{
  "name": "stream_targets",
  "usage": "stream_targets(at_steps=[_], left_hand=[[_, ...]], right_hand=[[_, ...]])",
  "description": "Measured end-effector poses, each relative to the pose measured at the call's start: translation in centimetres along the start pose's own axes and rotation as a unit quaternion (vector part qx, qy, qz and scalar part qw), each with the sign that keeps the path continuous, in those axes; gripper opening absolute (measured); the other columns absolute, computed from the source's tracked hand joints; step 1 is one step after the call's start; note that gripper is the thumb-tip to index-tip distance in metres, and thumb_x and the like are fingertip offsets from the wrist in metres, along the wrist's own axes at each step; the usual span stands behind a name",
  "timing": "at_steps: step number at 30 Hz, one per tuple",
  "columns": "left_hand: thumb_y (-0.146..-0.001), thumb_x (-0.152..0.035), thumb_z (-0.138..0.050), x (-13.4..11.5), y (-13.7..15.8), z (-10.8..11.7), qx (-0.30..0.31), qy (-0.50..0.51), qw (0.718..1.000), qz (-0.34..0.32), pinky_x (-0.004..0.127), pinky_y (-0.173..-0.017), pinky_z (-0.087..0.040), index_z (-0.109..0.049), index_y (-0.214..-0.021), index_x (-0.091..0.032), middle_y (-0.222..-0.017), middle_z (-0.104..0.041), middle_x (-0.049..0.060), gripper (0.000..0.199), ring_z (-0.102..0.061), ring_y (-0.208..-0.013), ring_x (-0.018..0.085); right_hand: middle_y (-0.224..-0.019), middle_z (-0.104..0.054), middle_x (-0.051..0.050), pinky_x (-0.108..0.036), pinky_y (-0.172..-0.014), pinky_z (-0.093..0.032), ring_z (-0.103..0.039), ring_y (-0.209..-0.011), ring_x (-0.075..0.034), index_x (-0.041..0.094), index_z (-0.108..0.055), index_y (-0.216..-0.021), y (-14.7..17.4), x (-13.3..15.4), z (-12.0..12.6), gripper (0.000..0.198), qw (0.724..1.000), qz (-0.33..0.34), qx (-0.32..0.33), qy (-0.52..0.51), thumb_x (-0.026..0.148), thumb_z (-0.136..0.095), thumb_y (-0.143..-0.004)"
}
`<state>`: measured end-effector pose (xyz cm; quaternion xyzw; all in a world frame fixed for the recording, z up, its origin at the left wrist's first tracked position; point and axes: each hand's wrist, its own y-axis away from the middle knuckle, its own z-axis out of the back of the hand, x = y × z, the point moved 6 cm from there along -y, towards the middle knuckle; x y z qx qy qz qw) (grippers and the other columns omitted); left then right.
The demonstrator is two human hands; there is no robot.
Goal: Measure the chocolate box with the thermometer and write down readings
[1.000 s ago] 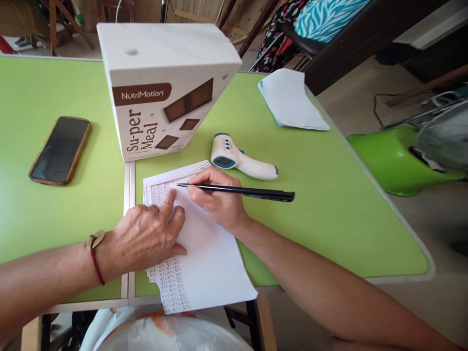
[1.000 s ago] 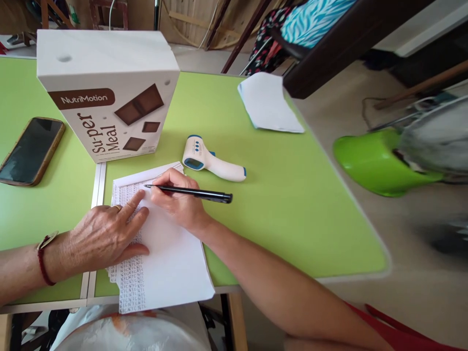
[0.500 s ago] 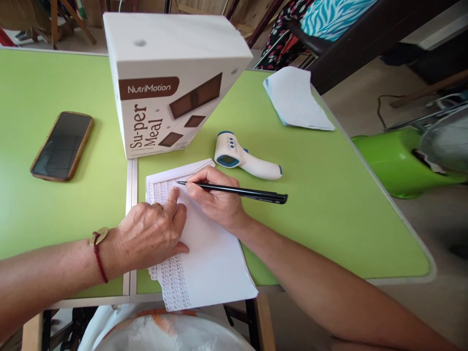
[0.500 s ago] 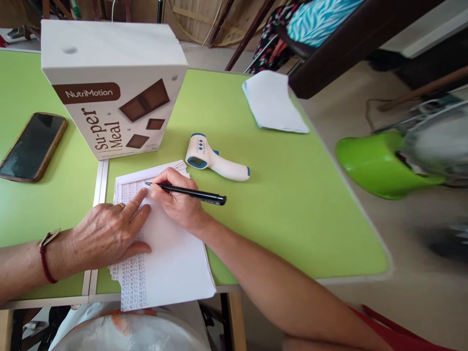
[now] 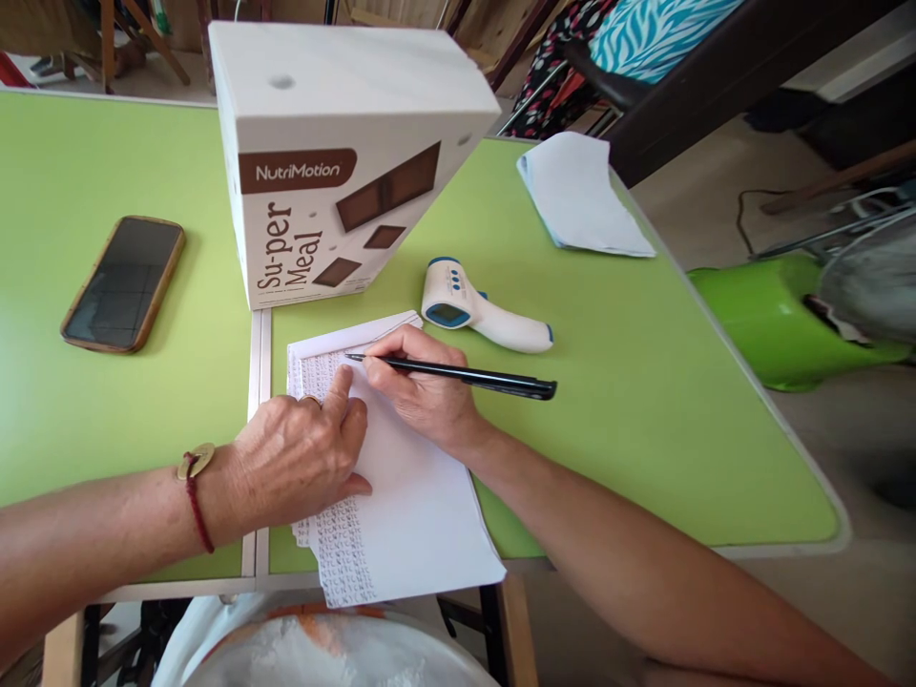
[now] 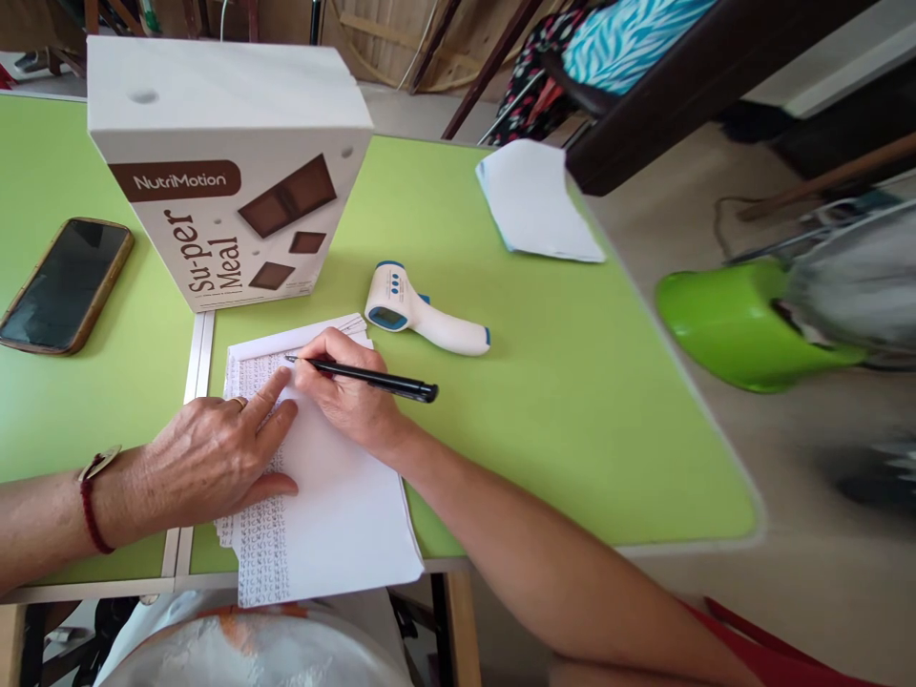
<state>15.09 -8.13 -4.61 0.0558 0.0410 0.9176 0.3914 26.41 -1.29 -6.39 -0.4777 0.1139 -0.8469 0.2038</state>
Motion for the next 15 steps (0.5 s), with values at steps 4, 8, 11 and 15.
stream_targets(at_steps=[4,8,11,15], left_hand=[[-0.081,-0.060,-0.065,-0.01,0.04,0.01,0.002,-0.002,1.000,-0.003,0.033,-0.044,-0.044,-0.058,-0.108,-0.008,-0.137,-0.049,0.031,0.058,-0.066,-0.056,0.022],[-0.081,-0.060,-0.064,0.09,0.02,0.07,0.004,-0.006,1.000,-0.003,0.034,-0.043,-0.044,-0.058,-0.107,-0.009,-0.138,-0.048,0.030,0.057,-0.066,-0.056,0.023],[-0.081,-0.060,-0.065,0.12,0.00,0.07,0.003,-0.006,1.000,-0.003,0.033,-0.043,-0.044,-0.058,-0.107,-0.008,-0.137,-0.049,0.031,0.058,-0.066,-0.056,0.022],[-0.081,-0.060,-0.065,0.13,0.05,0.03,-0.004,-0.004,1.000,-0.005,0.032,-0.043,-0.042,-0.057,-0.107,-0.008,-0.135,-0.050,0.031,0.058,-0.065,-0.055,0.021]], right_hand=[[-0.057,-0.057,0.004,-0.025,-0.053,-0.042,-0.049,-0.054,-0.011,0.023,-0.053,-0.066,0.01,-0.04,-0.01,0.013,1.000,0.000,0.002,0.003,0.023,-0.055,-0.079],[-0.056,-0.056,0.005,-0.025,-0.052,-0.041,-0.048,-0.053,-0.011,0.022,-0.053,-0.066,-0.01,0.10,0.01,0.012,1.000,0.014,-0.001,-0.002,0.020,-0.055,-0.078],[-0.055,-0.055,0.005,-0.025,-0.051,-0.040,-0.047,-0.052,-0.011,0.022,-0.052,-0.065,-0.04,0.12,-0.01,0.013,1.000,0.013,-0.002,0.001,0.020,-0.055,-0.078],[-0.056,-0.056,0.005,-0.025,-0.051,-0.041,-0.048,-0.052,-0.011,0.023,-0.052,-0.066,-0.03,0.04,0.07,0.012,1.000,0.007,-0.009,0.003,0.022,-0.055,-0.078]])
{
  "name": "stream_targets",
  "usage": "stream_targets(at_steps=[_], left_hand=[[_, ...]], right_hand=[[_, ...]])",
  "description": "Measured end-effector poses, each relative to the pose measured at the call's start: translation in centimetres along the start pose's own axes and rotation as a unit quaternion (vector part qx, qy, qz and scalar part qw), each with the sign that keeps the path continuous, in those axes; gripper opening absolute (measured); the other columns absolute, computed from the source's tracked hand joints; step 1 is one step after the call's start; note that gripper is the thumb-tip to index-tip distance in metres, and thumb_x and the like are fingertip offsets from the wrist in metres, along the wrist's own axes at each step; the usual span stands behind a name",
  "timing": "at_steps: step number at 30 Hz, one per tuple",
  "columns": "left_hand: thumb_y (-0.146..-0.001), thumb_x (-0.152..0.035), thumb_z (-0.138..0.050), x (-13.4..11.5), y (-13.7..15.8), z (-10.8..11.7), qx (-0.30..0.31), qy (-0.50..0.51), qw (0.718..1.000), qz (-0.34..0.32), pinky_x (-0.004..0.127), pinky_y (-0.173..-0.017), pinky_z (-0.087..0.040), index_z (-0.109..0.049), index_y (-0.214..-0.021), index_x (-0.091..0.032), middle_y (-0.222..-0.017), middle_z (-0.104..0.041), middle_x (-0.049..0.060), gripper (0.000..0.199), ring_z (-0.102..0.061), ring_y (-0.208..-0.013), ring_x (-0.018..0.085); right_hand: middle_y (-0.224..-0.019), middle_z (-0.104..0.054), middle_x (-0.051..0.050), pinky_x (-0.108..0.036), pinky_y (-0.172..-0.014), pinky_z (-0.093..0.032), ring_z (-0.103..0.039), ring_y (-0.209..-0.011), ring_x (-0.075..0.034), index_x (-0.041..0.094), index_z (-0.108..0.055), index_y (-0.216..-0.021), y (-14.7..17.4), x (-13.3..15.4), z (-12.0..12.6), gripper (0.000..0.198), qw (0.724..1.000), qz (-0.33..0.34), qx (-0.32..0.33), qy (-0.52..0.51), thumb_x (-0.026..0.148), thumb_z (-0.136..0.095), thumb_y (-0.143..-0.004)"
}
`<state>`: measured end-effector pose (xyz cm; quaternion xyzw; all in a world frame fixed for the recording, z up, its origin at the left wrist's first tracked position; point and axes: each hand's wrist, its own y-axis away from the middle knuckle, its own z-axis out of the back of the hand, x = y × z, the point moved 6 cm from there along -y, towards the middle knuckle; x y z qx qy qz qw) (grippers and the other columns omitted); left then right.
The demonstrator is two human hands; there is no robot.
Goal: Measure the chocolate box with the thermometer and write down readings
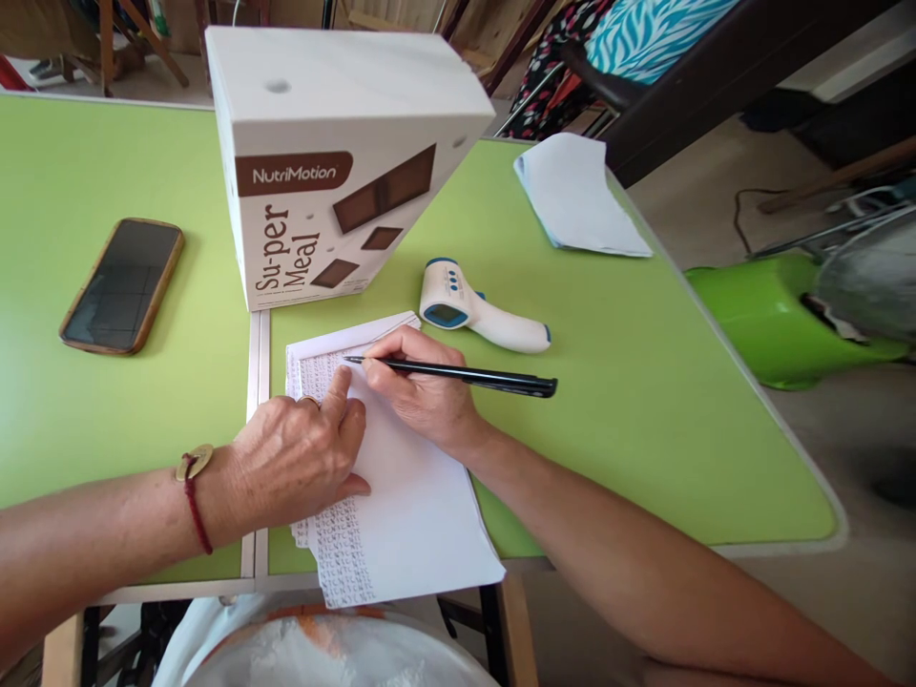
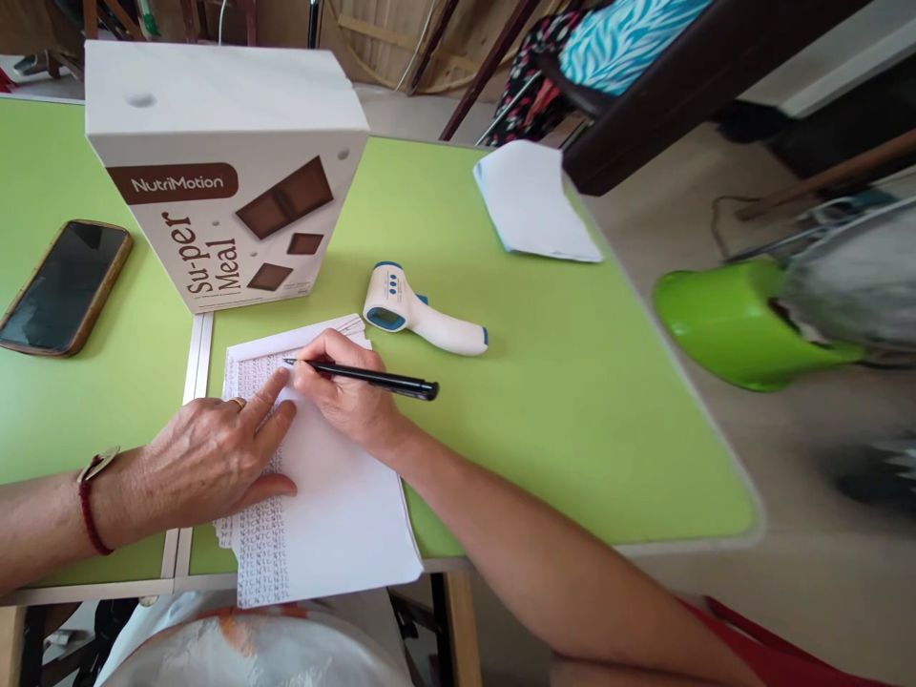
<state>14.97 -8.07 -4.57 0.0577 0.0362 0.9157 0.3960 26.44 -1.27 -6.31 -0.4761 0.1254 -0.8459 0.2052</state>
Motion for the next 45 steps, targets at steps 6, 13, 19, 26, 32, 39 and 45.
stream_targets(at_steps=[6,13,19,26,32,39,45], left_hand=[[-0.081,-0.060,-0.065,-0.07,0.08,0.01,-0.008,-0.009,1.000,0.000,0.033,-0.044,-0.043,-0.057,-0.107,-0.009,-0.136,-0.051,0.030,0.058,-0.066,-0.057,0.023],[-0.082,-0.061,-0.063,-0.13,0.00,-0.02,-0.002,-0.010,1.000,-0.001,0.034,-0.044,-0.043,-0.058,-0.108,-0.009,-0.137,-0.049,0.030,0.058,-0.066,-0.056,0.023],[-0.082,-0.059,-0.064,-0.07,-0.03,0.02,-0.004,-0.010,1.000,-0.001,0.034,-0.044,-0.045,-0.058,-0.107,-0.010,-0.139,-0.048,0.029,0.056,-0.066,-0.056,0.023],[-0.081,-0.060,-0.065,-0.10,0.18,0.03,-0.006,-0.009,1.000,-0.001,0.035,-0.045,-0.049,-0.059,-0.108,-0.010,-0.140,-0.047,0.029,0.058,-0.067,-0.057,0.024],[-0.080,-0.060,-0.065,-0.02,0.03,0.12,-0.007,-0.004,1.000,0.001,0.036,-0.045,-0.050,-0.059,-0.107,-0.010,-0.141,-0.046,0.029,0.058,-0.067,-0.056,0.025],[-0.081,-0.060,-0.065,-0.01,-0.05,-0.05,-0.007,-0.007,1.000,0.001,0.036,-0.045,-0.051,-0.059,-0.107,-0.010,-0.141,-0.046,0.029,0.057,-0.068,-0.058,0.025],[-0.080,-0.060,-0.065,-0.08,0.06,0.03,-0.014,-0.008,1.000,-0.001,0.036,-0.044,-0.050,-0.059,-0.107,-0.010,-0.140,-0.047,0.029,0.058,-0.067,-0.057,0.025]], right_hand=[[-0.056,-0.055,0.004,-0.025,-0.051,-0.042,-0.048,-0.052,-0.011,0.023,-0.050,-0.064,-0.01,-0.05,0.15,0.014,1.000,-0.004,-0.009,0.017,0.021,-0.054,-0.078],[-0.057,-0.056,0.005,-0.025,-0.051,-0.041,-0.048,-0.052,-0.010,0.022,-0.051,-0.066,-0.06,0.11,0.06,0.013,1.000,0.013,0.004,-0.002,0.019,-0.055,-0.078],[-0.056,-0.055,0.005,-0.025,-0.051,-0.040,-0.047,-0.052,-0.010,0.022,-0.052,-0.065,-0.03,-0.02,0.07,0.012,1.000,0.011,0.000,0.000,0.018,-0.056,-0.076],[-0.056,-0.055,0.005,-0.024,-0.050,-0.040,-0.047,-0.051,-0.010,0.022,-0.052,-0.065,-0.02,-0.07,0.18,0.012,1.000,0.015,-0.015,-0.007,0.018,-0.056,-0.076],[-0.055,-0.055,0.005,-0.024,-0.051,-0.041,-0.047,-0.051,-0.010,0.022,-0.052,-0.065,-0.01,-0.23,0.24,0.012,1.000,0.005,-0.014,0.001,0.019,-0.055,-0.076],[-0.056,-0.054,0.005,-0.023,-0.050,-0.040,-0.047,-0.051,-0.009,0.022,-0.051,-0.065,-0.06,-0.04,0.20,0.013,1.000,0.018,-0.021,0.003,0.017,-0.055,-0.077],[-0.055,-0.052,0.006,-0.022,-0.049,-0.040,-0.046,-0.050,-0.009,0.022,-0.050,-0.064,-0.07,0.20,0.21,0.014,0.999,0.031,-0.016,0.018,0.017,-0.054,-0.077]])
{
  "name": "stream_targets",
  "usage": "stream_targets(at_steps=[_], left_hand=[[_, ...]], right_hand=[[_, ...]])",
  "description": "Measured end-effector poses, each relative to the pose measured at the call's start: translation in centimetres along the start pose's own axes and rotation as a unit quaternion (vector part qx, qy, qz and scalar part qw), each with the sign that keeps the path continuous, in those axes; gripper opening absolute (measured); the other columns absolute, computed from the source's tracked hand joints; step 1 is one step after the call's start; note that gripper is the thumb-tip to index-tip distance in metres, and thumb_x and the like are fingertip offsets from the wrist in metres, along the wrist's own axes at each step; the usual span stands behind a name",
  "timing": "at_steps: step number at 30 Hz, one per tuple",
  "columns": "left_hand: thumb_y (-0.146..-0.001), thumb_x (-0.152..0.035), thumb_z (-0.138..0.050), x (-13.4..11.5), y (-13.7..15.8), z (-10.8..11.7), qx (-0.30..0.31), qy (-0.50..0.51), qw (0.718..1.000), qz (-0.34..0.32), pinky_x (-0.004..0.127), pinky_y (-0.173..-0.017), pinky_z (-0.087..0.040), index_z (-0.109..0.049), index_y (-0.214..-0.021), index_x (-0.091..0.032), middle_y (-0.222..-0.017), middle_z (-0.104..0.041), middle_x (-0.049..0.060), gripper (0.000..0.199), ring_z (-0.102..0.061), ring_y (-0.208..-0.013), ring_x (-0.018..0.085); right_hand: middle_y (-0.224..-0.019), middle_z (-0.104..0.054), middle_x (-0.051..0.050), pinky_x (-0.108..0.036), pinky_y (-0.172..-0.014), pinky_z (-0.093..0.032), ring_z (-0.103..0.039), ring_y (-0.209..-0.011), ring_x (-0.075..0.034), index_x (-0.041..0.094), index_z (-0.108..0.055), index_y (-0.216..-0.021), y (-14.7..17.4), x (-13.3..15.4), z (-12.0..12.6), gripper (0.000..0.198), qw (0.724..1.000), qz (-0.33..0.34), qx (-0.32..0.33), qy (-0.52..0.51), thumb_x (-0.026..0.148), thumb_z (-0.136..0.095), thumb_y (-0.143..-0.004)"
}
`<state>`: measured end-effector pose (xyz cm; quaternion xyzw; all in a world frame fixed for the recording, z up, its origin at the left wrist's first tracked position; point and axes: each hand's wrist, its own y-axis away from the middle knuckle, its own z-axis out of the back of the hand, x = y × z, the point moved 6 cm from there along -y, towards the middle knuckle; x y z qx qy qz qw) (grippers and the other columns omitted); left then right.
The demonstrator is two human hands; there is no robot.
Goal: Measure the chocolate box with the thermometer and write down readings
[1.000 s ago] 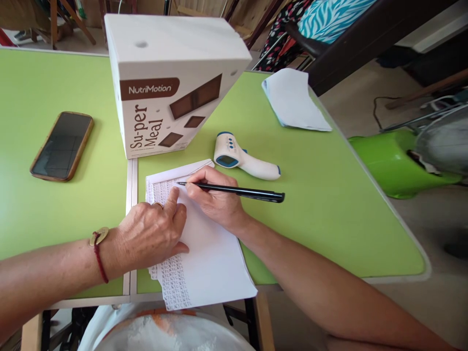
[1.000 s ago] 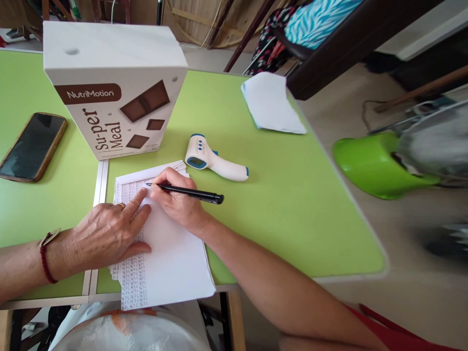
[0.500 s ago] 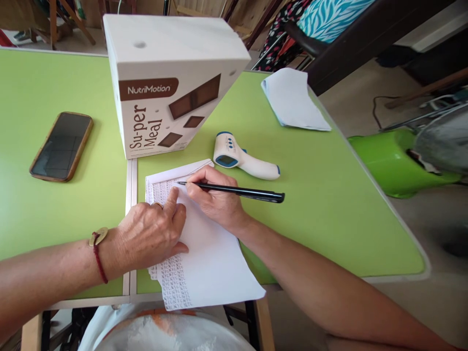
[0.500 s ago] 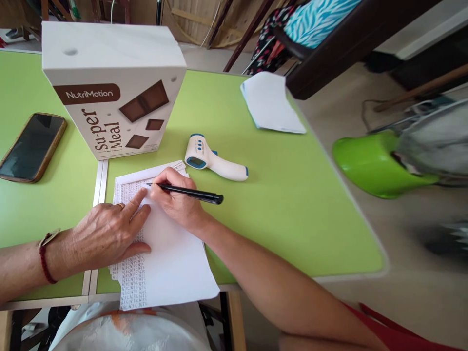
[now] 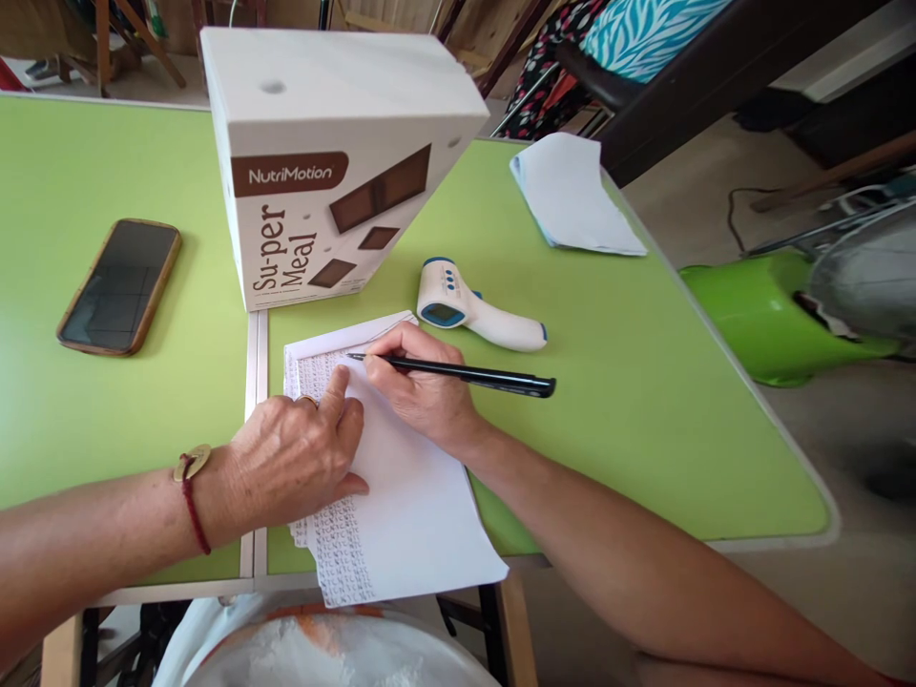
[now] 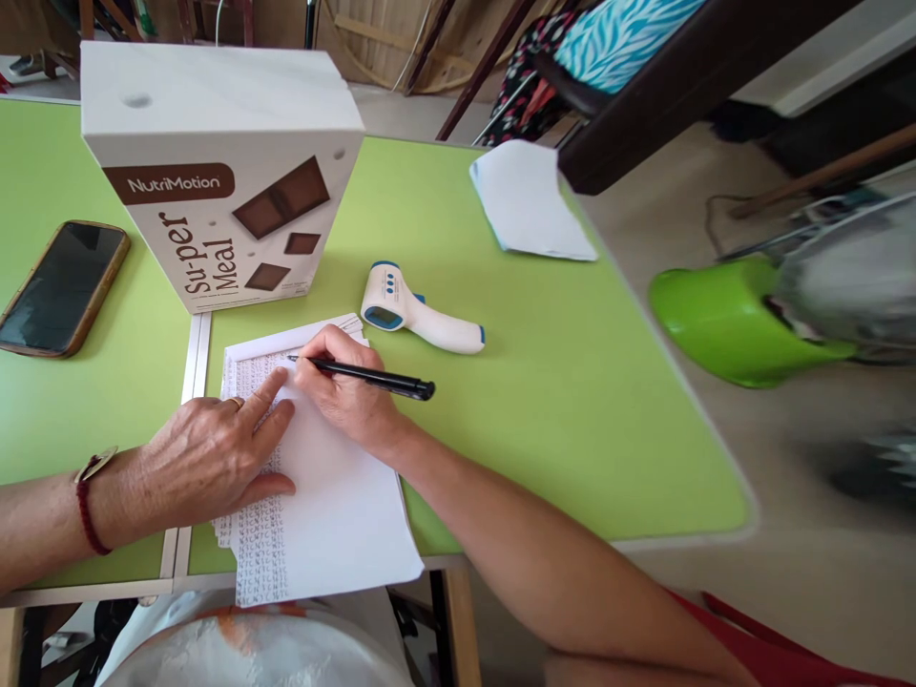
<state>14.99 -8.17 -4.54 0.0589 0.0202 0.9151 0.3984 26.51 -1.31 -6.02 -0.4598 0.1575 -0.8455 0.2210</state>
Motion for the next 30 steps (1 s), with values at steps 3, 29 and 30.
stream_targets(at_steps=[3,29,30], left_hand=[[-0.079,-0.060,-0.066,0.05,0.05,-0.04,0.001,0.000,1.000,0.001,0.036,-0.044,-0.050,-0.059,-0.106,-0.010,-0.140,-0.046,0.029,0.058,-0.067,-0.056,0.025],[-0.082,-0.059,-0.064,0.09,-0.08,-0.08,0.014,0.002,1.000,0.003,0.036,-0.046,-0.049,-0.058,-0.109,-0.010,-0.140,-0.047,0.028,0.057,-0.067,-0.059,0.024],[-0.082,-0.059,-0.064,0.09,-0.05,-0.07,0.014,0.002,1.000,0.002,0.036,-0.046,-0.049,-0.058,-0.109,-0.009,-0.140,-0.047,0.029,0.057,-0.067,-0.059,0.024]], right_hand=[[-0.055,-0.053,0.006,-0.022,-0.049,-0.040,-0.046,-0.050,-0.009,0.022,-0.050,-0.064,-0.02,-0.02,0.09,0.014,1.000,0.000,0.001,0.001,0.017,-0.053,-0.077],[-0.054,-0.053,0.005,-0.024,-0.051,-0.040,-0.047,-0.051,-0.011,0.022,-0.051,-0.064,0.01,-0.42,0.29,0.012,0.999,-0.027,-0.020,-0.017,0.018,-0.054,-0.075],[-0.053,-0.053,0.005,-0.025,-0.051,-0.040,-0.047,-0.051,-0.011,0.023,-0.050,-0.064,-0.01,-0.43,0.33,0.013,0.999,-0.030,-0.020,-0.014,0.019,-0.054,-0.075]])
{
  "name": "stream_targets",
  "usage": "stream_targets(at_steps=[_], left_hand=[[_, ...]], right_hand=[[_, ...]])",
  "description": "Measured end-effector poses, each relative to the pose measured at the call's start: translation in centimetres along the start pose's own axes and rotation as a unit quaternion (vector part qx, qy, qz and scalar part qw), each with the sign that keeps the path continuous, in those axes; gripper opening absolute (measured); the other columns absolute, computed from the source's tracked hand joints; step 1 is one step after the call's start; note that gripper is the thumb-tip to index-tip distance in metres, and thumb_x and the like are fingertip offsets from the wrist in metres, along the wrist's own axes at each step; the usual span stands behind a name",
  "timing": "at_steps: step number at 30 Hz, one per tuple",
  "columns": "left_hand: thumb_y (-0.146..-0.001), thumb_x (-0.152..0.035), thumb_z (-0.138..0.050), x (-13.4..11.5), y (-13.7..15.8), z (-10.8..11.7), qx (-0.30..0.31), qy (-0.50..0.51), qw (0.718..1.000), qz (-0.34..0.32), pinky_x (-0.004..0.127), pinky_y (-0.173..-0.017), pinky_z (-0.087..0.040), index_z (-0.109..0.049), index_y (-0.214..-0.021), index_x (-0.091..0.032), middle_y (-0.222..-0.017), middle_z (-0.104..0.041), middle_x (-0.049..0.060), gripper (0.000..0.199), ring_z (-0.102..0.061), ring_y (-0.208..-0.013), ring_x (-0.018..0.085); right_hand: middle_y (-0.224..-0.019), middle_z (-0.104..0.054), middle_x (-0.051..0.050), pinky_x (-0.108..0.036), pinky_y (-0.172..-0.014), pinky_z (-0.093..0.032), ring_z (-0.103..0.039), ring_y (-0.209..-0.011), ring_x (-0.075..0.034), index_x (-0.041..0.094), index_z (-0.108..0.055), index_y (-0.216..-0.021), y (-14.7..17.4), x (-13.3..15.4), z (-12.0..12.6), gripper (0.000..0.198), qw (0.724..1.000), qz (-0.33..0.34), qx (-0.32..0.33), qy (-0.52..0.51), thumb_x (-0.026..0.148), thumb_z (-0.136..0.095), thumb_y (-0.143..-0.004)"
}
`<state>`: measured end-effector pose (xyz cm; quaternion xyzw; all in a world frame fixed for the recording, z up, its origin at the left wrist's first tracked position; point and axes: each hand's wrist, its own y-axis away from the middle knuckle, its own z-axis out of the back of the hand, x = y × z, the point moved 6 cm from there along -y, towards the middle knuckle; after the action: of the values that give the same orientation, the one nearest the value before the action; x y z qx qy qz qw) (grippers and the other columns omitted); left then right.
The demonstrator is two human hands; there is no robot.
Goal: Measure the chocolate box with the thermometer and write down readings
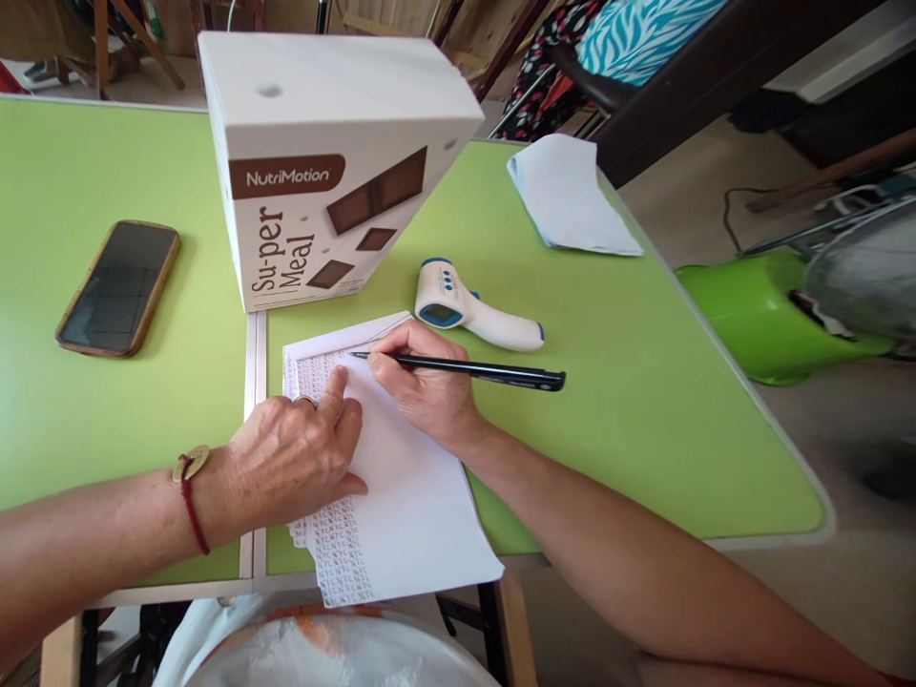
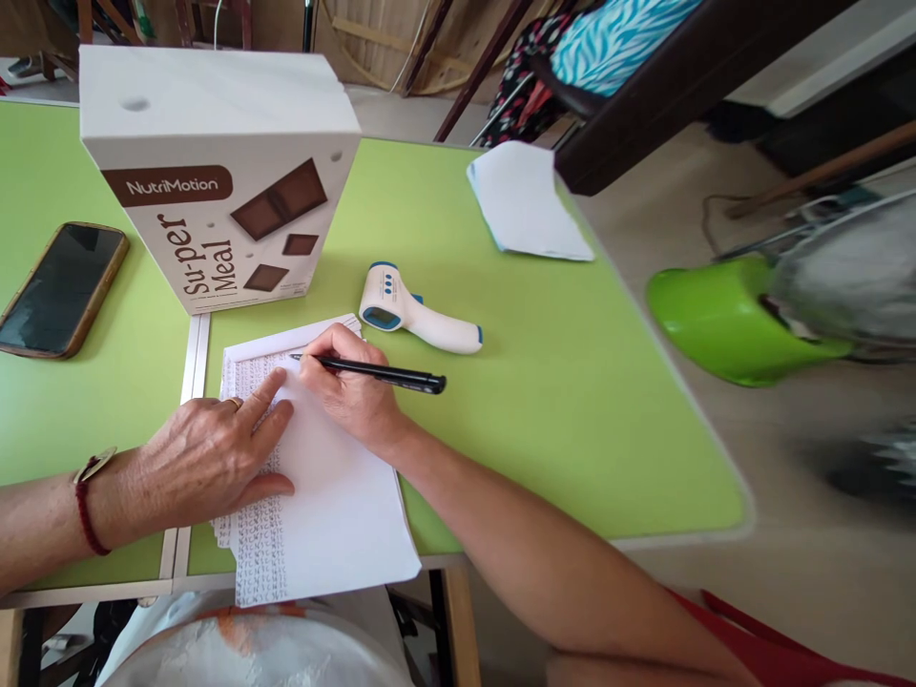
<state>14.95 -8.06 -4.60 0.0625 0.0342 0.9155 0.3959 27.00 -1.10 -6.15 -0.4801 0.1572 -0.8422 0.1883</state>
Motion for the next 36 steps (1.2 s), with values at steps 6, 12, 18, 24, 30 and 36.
stream_targets(at_steps=[6,12,18,24,30,36], left_hand=[[-0.082,-0.058,-0.064,0.0,0.0,0.0,-0.002,0.000,1.000,-0.001,0.035,-0.046,-0.048,-0.058,-0.108,-0.009,-0.138,-0.048,0.029,0.056,-0.067,-0.059,0.024],[-0.082,-0.059,-0.065,-0.1,0.0,0.0,-0.002,0.002,1.000,-0.002,0.035,-0.045,-0.048,-0.058,-0.108,-0.009,-0.140,-0.047,0.029,0.056,-0.068,-0.059,0.024],[-0.083,-0.059,-0.062,0.1,0.0,-0.1,0.008,-0.004,1.000,-0.001,0.036,-0.044,-0.047,-0.058,-0.108,-0.010,-0.140,-0.048,0.028,0.055,-0.066,-0.056,0.024],[-0.086,-0.058,-0.059,0.0,0.0,-0.2,0.004,-0.011,1.000,-0.004,0.035,-0.045,-0.045,-0.057,-0.110,-0.010,-0.136,-0.051,0.027,0.053,-0.065,-0.057,0.022],[-0.093,-0.044,-0.052,1.7,0.3,1.2,-0.171,0.065,0.983,-0.027,0.030,-0.048,-0.044,-0.054,-0.095,-0.015,-0.106,-0.062,0.012,0.030,-0.059,-0.059,0.016],[-0.087,-0.048,-0.058,10.1,2.8,2.8,-0.559,0.205,0.780,0.193,0.045,-0.082,-0.049,-0.039,-0.100,-0.024,-0.102,-0.046,0.006,0.034,-0.054,-0.097,0.025]], right_hand=[[-0.053,-0.053,0.005,-0.025,-0.051,-0.042,-0.047,-0.051,-0.012,0.023,-0.049,-0.062,-0.1,0.0,0.0,0.013,0.999,-0.021,0.005,0.023,0.019,-0.054,-0.073],[-0.054,-0.053,0.005,-0.025,-0.050,-0.040,-0.046,-0.050,-0.011,0.023,-0.048,-0.062,0.0,0.0,-0.2,0.013,1.000,-0.009,0.005,0.008,0.018,-0.054,-0.073],[-0.056,-0.052,0.005,-0.025,-0.050,-0.041,-0.047,-0.051,-0.011,0.023,-0.049,-0.066,0.0,0.7,0.3,0.015,0.998,0.053,0.002,0.045,0.017,-0.053,-0.078],[-0.077,-0.063,-0.004,-0.036,-0.071,-0.050,-0.058,-0.075,-0.020,0.025,-0.065,-0.088,-0.4,1.9,2.0,0.018,0.963,0.195,0.048,0.180,0.013,-0.051,-0.085],[-0.087,-0.064,-0.010,-0.040,-0.074,-0.048,-0.055,-0.086,-0.025,0.019,-0.067,-0.104,-0.2,0.4,1.5,0.032,0.913,0.208,0.154,0.316,0.007,-0.039,-0.092],[-0.088,-0.064,-0.011,-0.040,-0.072,-0.047,-0.055,-0.084,-0.025,0.016,-0.064,-0.113,-0.6,-0.4,2.4,0.039,0.896,0.196,0.140,0.374,0.003,-0.042,-0.083]])
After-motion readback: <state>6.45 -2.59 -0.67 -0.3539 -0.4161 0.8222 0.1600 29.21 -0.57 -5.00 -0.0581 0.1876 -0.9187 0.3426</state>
